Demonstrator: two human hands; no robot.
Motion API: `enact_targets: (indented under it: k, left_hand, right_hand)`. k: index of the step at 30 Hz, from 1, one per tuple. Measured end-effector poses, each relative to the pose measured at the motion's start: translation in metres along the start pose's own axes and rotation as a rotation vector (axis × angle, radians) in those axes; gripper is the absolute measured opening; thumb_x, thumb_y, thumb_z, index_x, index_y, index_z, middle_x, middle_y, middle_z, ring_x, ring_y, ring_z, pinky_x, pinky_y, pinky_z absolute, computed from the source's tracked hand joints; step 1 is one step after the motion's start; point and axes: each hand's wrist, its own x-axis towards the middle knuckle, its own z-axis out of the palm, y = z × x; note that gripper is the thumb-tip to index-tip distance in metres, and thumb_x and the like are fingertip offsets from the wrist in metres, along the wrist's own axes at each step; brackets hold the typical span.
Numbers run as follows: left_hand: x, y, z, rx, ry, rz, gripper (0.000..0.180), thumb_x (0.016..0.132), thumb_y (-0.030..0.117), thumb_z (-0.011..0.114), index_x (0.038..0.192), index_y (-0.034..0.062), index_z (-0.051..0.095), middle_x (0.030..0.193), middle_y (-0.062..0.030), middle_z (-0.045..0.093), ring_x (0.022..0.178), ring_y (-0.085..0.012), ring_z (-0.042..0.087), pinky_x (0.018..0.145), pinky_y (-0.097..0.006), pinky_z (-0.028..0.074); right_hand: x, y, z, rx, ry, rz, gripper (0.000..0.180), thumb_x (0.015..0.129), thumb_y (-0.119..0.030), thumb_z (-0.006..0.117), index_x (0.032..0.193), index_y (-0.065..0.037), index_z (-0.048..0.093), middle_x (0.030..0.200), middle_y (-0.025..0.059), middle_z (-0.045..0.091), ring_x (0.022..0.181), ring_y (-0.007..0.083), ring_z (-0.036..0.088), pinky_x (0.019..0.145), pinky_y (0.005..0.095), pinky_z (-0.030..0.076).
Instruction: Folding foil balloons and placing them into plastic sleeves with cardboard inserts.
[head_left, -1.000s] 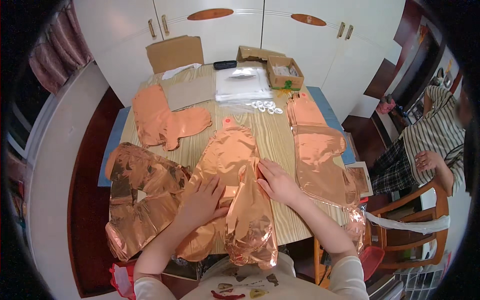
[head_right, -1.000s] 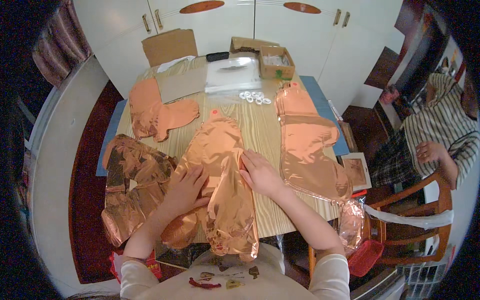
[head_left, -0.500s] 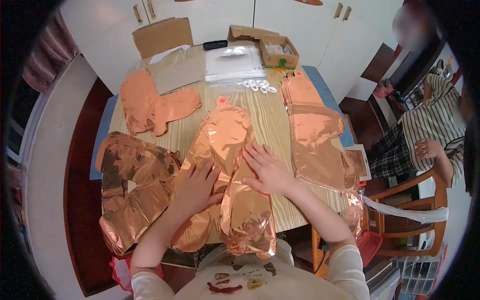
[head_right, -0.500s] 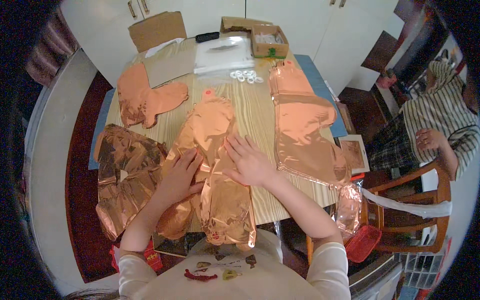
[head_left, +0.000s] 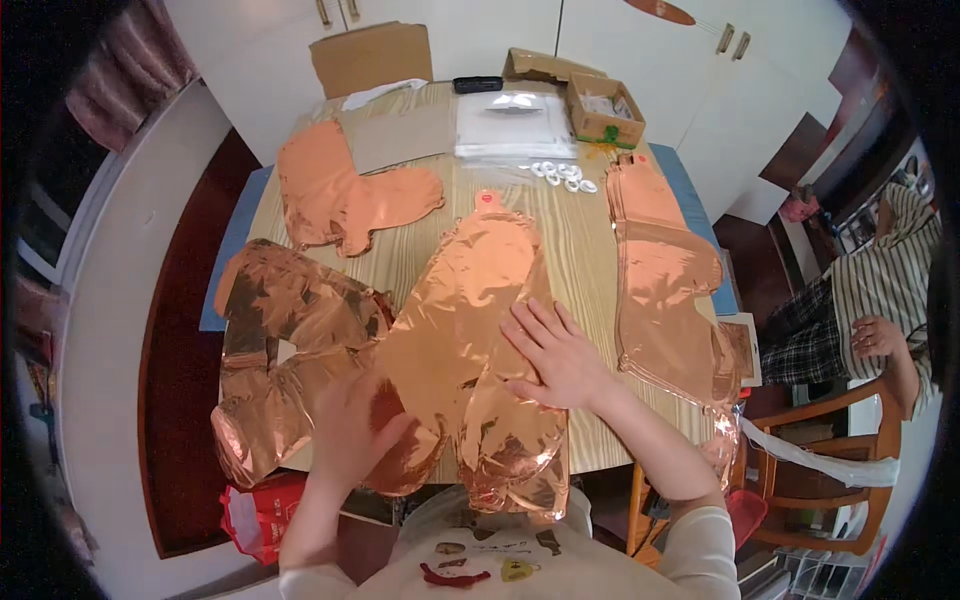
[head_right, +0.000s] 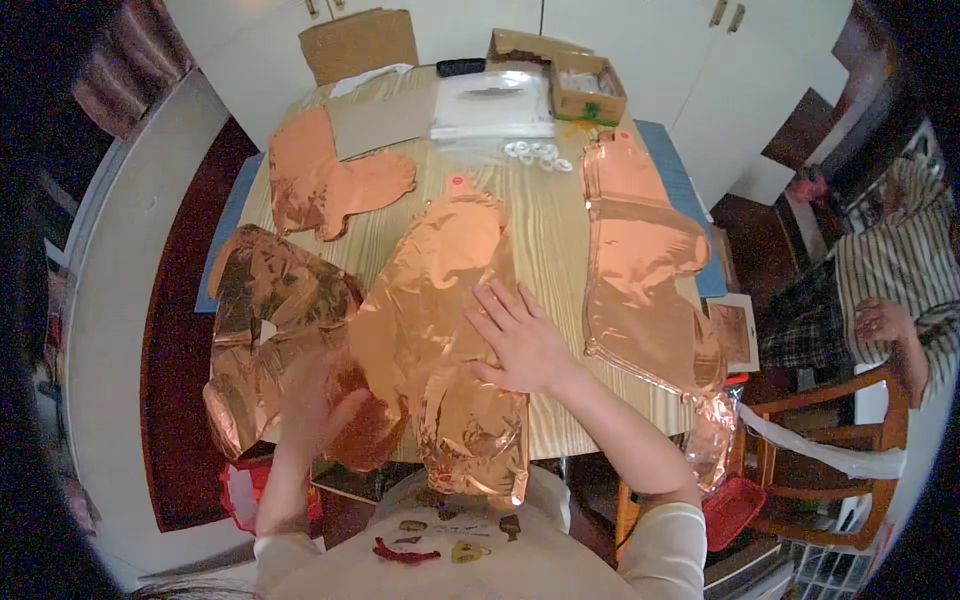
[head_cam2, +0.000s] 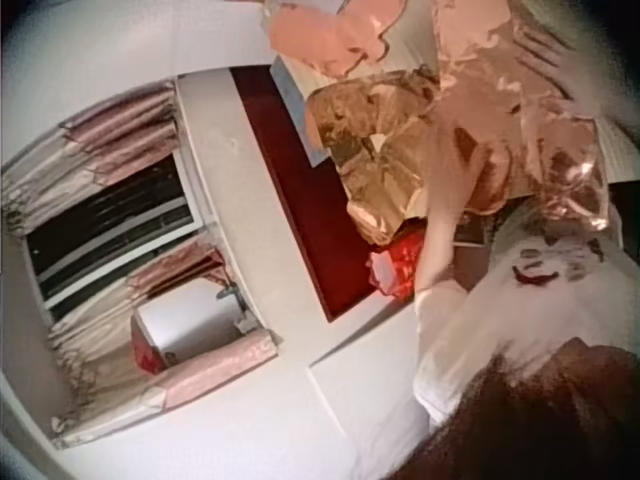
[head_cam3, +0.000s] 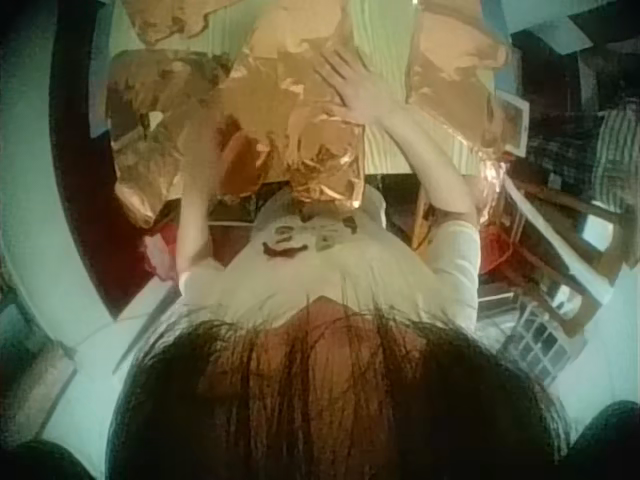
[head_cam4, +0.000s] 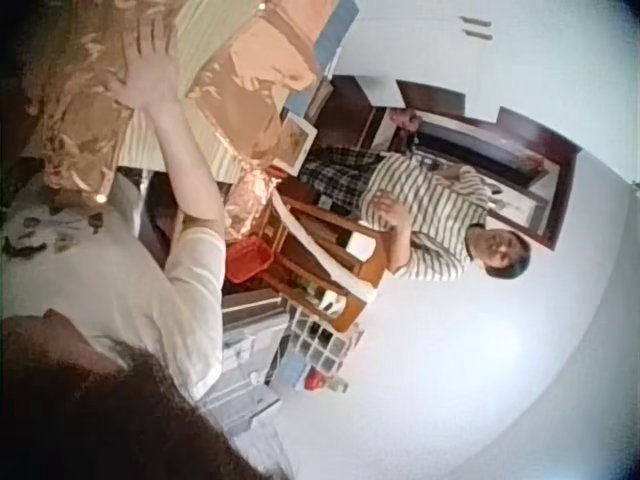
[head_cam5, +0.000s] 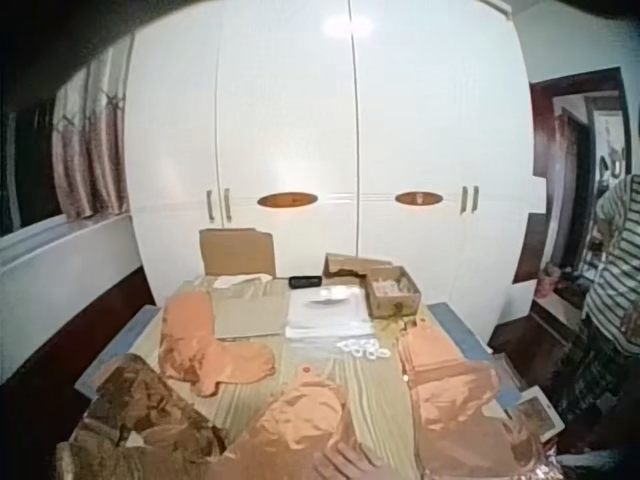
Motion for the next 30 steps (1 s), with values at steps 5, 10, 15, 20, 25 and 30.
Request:
enact_targets:
  k: [5,10,15,20,25,30]
  left_hand:
    - [-0.099,-0.037,0.005,-0.099,0.077,-0.481,0.029,0.078,0.023,0.077,0.096,0.0030,0.066,0.076,-0.0137,0.063,0.074,-0.0333,0.063,0.071,-0.042,0.050]
    - [-0.100,-0.027,0.028,-0.154,0.220,-0.387,0.043,0.077,0.023,0.077,0.111,0.0003,0.063,0.090,-0.0157,0.057,0.083,-0.0323,0.060,0.074,-0.038,0.049]
    - [-0.077,-0.023,0.037,-0.002,0.220,-0.283,0.040,0.076,0.024,0.078,0.103,0.0004,0.059,0.096,-0.0162,0.052,0.088,-0.0344,0.056,0.077,-0.043,0.047]
    - [-0.068,-0.028,0.045,-0.086,0.052,-0.230,0.032,0.079,0.018,0.076,0.096,0.0011,0.055,0.106,-0.0198,0.052,0.096,-0.0327,0.058,0.079,-0.041,0.048]
    - [-0.056,0.010,0.027,-0.900,0.104,-0.369,0.056,0.082,0.004,0.071,0.130,0.0037,0.041,0.119,-0.0176,0.052,0.105,-0.0230,0.058,0.087,-0.032,0.048]
    - [-0.041,0.052,0.015,-0.947,-0.022,-0.021,0.088,0.079,-0.008,0.068,0.150,0.0064,0.018,0.115,-0.0094,0.051,0.102,-0.0161,0.059,0.085,-0.028,0.051]
  right_hand:
    - [0.002,-0.004,-0.004,-0.007,-0.015,0.001,0.082,0.087,-0.061,0.052,0.148,-0.008,0.037,0.154,0.0176,0.033,0.145,0.0347,0.026,0.119,0.0526,0.015]
    - [0.000,-0.005,-0.004,-0.051,-0.004,-0.016,0.089,0.082,-0.064,0.056,0.148,-0.008,0.036,0.153,0.0188,0.034,0.144,0.0368,0.028,0.117,0.0543,0.017]
    - [-0.004,-0.010,-0.004,-0.068,0.004,-0.011,0.091,0.082,-0.066,0.056,0.148,-0.006,0.038,0.153,0.0197,0.035,0.143,0.0383,0.029,0.116,0.0554,0.019]
    - [-0.007,-0.012,-0.003,-0.074,-0.008,0.015,0.091,0.082,-0.068,0.052,0.149,-0.008,0.036,0.154,0.0183,0.033,0.144,0.0349,0.027,0.117,0.0555,0.015]
    - [-0.007,-0.011,0.000,-0.069,-0.016,0.014,0.089,0.084,-0.066,0.051,0.149,-0.008,0.036,0.155,0.0189,0.031,0.145,0.0349,0.025,0.117,0.0557,0.014]
    - [-0.011,-0.010,-0.003,-0.065,-0.014,0.031,0.088,0.084,-0.064,0.052,0.149,-0.008,0.035,0.155,0.0191,0.031,0.145,0.0359,0.025,0.117,0.0565,0.015]
